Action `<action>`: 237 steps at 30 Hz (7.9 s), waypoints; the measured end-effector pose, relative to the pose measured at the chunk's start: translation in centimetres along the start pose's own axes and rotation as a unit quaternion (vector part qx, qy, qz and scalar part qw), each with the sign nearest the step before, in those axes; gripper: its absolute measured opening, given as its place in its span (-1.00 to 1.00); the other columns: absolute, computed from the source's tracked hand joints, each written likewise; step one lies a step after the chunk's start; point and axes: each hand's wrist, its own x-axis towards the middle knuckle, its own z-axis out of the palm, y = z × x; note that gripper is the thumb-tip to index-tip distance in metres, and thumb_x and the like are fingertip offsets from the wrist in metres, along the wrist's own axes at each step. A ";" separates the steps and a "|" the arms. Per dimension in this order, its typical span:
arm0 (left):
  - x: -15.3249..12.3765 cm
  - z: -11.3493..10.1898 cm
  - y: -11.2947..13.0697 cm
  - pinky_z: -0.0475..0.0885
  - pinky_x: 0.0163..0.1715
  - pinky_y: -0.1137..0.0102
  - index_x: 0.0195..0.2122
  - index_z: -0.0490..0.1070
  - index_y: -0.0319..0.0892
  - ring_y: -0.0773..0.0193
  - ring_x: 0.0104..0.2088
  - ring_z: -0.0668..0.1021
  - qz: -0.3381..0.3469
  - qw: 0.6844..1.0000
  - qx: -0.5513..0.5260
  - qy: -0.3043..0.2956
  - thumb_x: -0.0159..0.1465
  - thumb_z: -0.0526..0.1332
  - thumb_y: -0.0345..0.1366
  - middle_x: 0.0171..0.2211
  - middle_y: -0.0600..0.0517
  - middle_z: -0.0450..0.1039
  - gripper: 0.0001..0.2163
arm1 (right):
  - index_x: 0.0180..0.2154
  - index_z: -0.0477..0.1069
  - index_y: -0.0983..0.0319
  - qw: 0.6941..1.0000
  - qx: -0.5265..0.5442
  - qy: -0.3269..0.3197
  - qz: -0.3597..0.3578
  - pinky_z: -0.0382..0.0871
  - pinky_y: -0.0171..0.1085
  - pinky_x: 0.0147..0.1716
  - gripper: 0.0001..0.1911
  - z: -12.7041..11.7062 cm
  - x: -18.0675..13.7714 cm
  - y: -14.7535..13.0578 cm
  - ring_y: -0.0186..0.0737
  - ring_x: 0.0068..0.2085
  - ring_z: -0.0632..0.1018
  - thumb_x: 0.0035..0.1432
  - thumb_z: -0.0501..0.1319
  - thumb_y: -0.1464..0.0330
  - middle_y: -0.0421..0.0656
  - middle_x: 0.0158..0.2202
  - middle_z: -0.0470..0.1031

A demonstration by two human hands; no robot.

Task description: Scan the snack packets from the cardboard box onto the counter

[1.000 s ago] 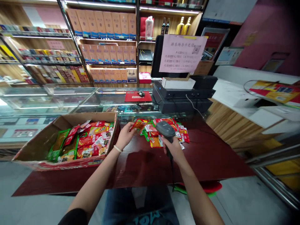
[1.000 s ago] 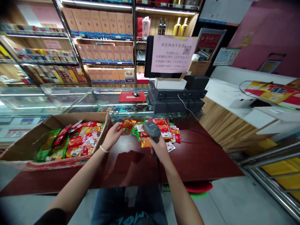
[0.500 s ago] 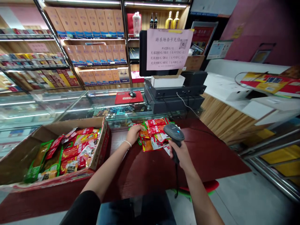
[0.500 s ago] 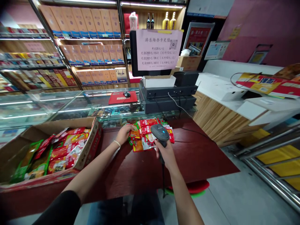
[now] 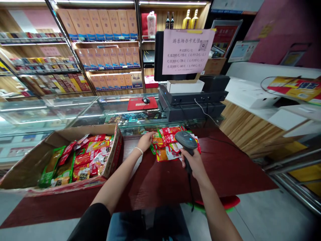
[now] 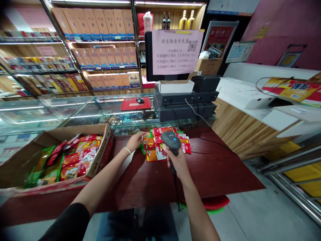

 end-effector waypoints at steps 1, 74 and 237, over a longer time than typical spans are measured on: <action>-0.3 -0.5 0.5 0.34 0.11 0.23 0.07 0.44 -0.19 0.08 0.07 0.50 -0.004 1.000 -0.006 0.022 0.30 0.07 -0.42 0.06 -0.14 0.48 -0.66 | -0.30 0.30 0.19 1.000 -0.001 -0.003 -0.004 0.17 -0.44 -0.79 -0.62 0.3 -0.1 -0.3 -0.42 -0.76 0.31 0.02 0.37 0.10 -0.37 -0.66 0.36; -13.4 -17.8 2.8 0.45 -0.46 0.46 -0.09 0.40 -0.15 0.39 -0.48 0.49 -0.223 0.634 -0.722 0.165 0.25 0.15 -0.45 -0.38 0.03 0.46 -0.79 | -0.27 0.33 0.23 0.975 -0.011 -0.218 0.040 0.18 -0.42 -0.79 -0.57 15.3 -1.8 0.4 -0.43 -0.76 0.31 -0.02 0.37 0.07 -0.37 -0.66 0.34; -14.8 -23.2 -0.7 0.46 -0.41 0.43 -0.21 0.39 -0.20 0.36 -0.46 0.52 -0.202 0.789 -0.470 0.340 0.12 0.34 -0.13 -0.39 0.05 0.50 -0.69 | -0.47 0.28 0.19 0.969 -0.079 -0.235 -0.023 0.17 -0.40 -0.73 -0.63 16.4 -2.8 1.3 -0.41 -0.73 0.32 0.03 0.34 0.08 -0.33 -0.67 0.31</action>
